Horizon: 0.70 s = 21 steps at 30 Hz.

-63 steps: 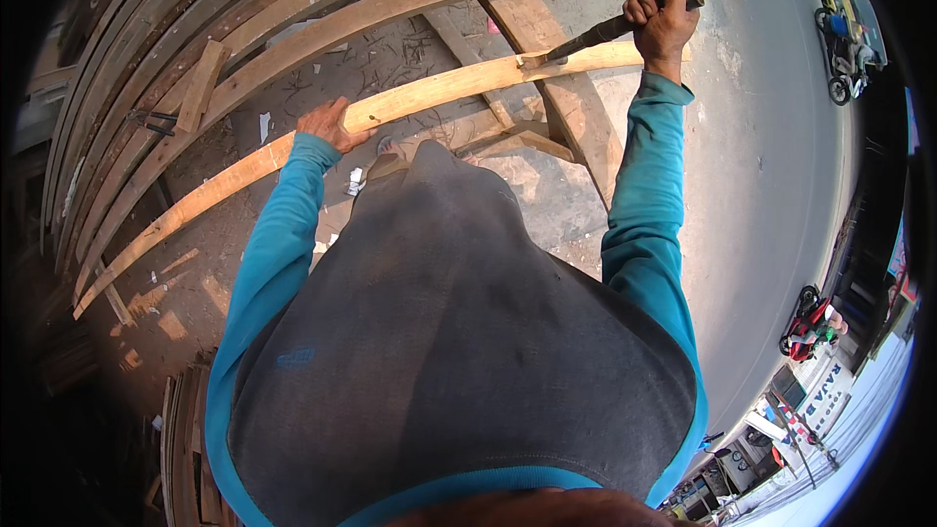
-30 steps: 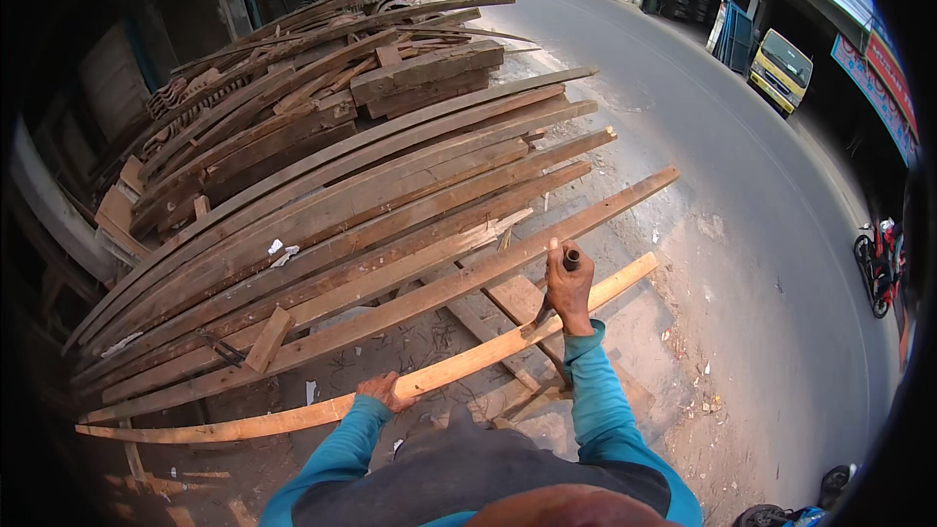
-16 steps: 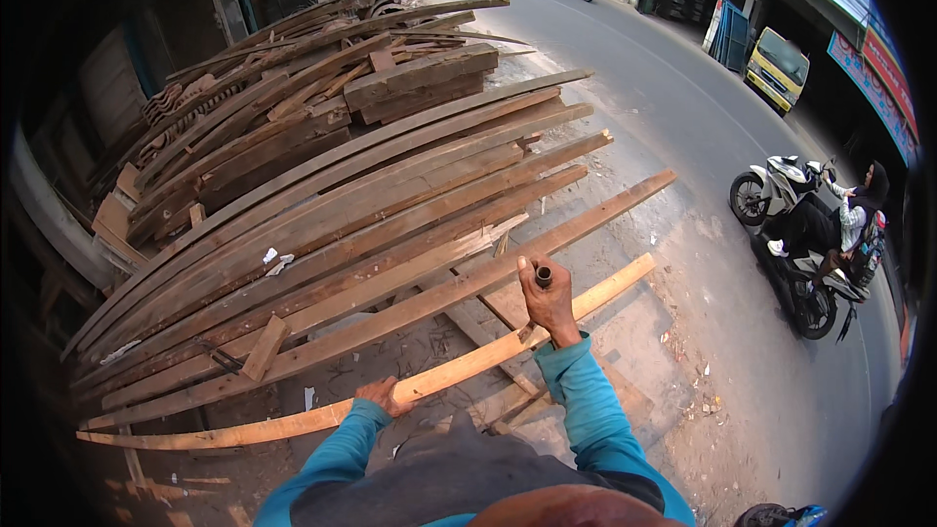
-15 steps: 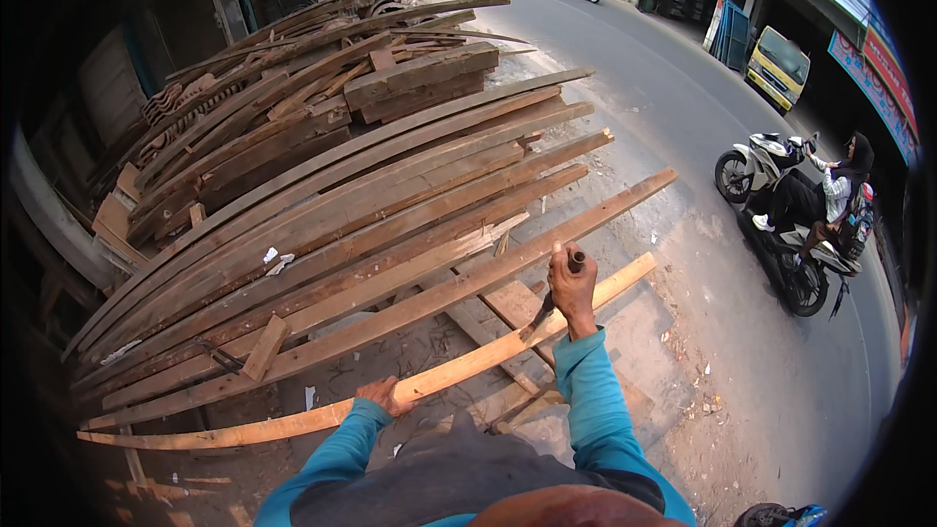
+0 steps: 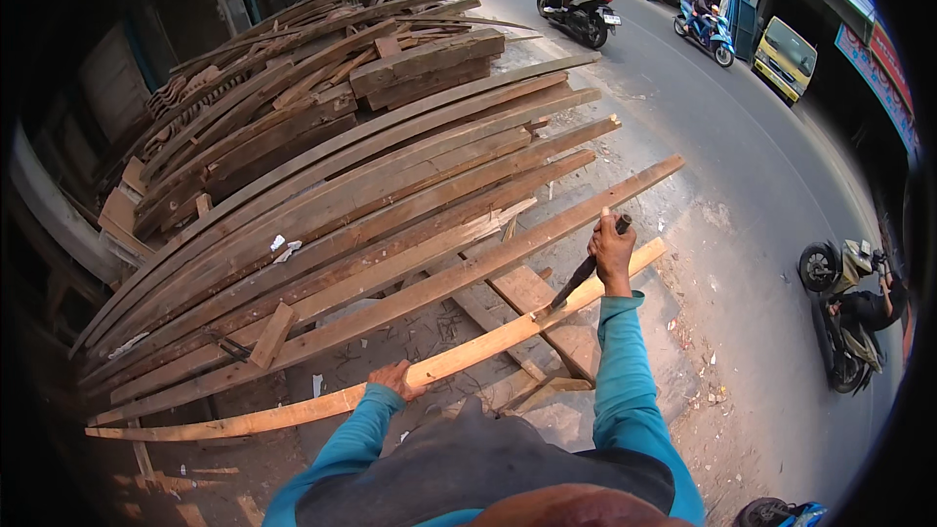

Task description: The person hammers a small piece of wood into a longer wooden beam and uses the claw of the hammer to pry and pull the wood apart while working in an outdoor wood storage area.

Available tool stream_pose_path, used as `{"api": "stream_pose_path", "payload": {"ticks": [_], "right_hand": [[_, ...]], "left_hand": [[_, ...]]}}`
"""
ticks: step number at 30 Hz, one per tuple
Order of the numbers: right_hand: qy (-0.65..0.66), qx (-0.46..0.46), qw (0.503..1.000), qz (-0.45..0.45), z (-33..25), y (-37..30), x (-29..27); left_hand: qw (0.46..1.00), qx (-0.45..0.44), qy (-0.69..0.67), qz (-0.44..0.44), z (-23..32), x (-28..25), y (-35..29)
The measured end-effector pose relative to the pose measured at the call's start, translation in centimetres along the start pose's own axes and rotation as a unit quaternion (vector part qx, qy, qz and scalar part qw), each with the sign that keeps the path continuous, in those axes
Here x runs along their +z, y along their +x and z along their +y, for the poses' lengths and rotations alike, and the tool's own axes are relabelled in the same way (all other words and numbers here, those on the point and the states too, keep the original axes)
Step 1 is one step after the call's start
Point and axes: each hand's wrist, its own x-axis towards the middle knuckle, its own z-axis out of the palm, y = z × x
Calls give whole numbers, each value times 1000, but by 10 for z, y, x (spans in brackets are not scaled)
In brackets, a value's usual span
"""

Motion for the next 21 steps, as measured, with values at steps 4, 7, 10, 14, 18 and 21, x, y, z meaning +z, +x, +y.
{"api": "stream_pose_path", "payload": {"ticks": [4,7,10,14,18,21], "right_hand": [[-108,-45,993,-16,2,-29,34],[-161,-123,976,-84,6,-50,32],[1,-13,1000,14,-7,-6,-11],[-14,-3,1000,13,-7,-8,4],[-160,-126,978,-46,7,-41,30],[-7,-11,999,30,-7,-5,-20]], "left_hand": [[999,-20,18,-28,14,-10,-2],[1000,4,15,8,7,-7,-8],[999,-1,28,32,23,-13,-5],[1000,-1,20,18,16,-3,-5],[999,7,23,28,15,-9,-3],[999,0,27,21,24,-12,-4]]}}
